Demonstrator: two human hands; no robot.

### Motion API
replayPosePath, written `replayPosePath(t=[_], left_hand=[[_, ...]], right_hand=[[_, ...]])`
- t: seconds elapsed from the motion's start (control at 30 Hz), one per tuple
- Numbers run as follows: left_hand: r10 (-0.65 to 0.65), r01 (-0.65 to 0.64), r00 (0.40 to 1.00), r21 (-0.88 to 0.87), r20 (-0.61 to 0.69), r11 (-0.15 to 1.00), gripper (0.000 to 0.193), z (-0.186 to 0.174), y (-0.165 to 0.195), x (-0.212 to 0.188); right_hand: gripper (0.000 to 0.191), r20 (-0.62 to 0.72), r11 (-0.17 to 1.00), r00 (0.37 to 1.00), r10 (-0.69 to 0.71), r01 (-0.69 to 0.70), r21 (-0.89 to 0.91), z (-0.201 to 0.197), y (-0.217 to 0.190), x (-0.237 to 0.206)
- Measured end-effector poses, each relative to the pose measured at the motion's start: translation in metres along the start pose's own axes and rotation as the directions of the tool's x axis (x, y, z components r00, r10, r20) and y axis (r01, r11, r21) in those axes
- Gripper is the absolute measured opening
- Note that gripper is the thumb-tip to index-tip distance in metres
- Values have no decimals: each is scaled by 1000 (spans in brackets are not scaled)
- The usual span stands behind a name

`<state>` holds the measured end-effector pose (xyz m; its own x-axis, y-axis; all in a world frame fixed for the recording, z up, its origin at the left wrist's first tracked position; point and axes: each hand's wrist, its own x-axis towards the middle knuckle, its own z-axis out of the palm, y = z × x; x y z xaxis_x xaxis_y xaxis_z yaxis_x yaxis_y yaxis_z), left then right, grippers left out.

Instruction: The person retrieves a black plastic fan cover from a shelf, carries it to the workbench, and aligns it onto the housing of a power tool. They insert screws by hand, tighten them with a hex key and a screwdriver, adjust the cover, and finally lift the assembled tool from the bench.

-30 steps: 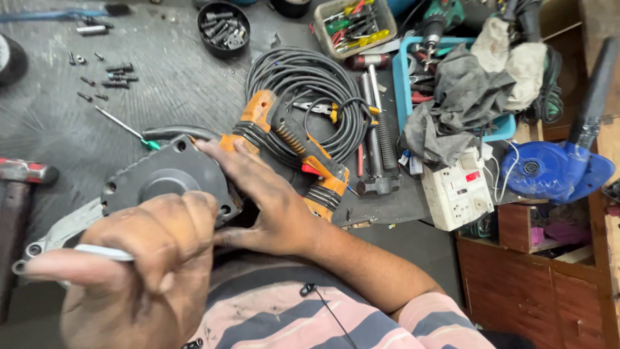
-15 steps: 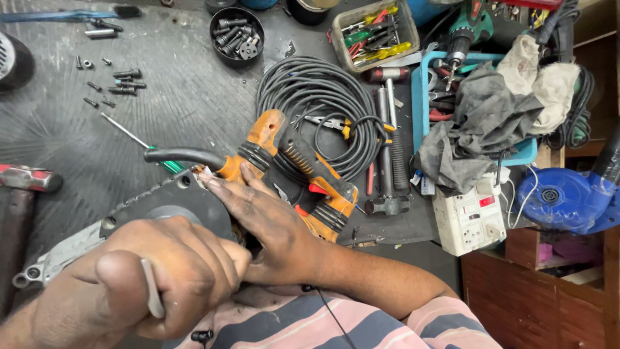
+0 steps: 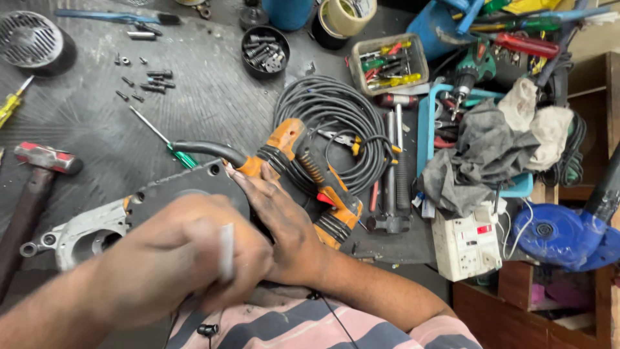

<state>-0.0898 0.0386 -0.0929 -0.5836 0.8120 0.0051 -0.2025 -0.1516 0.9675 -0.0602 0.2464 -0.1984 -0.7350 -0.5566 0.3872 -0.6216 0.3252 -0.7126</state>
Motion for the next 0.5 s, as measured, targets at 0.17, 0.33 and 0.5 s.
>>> replayPosePath(t=[0.17,0.33,0.5], left_hand=[[417,-193,874,606,-252,772,63,-10,26,-54],[561,-630,431,209,-707,748,66,0,-47,-89],[462,-723,327,96,-824,684,71,1,-78,-93]], right_hand=[[112,21,1000,1000,-2,1,12,1,-2,2],[113,-4,999,999,-34,34,-34,6,-4,7],[113,7,1000,1000,0,0,-21,10,-5,10]])
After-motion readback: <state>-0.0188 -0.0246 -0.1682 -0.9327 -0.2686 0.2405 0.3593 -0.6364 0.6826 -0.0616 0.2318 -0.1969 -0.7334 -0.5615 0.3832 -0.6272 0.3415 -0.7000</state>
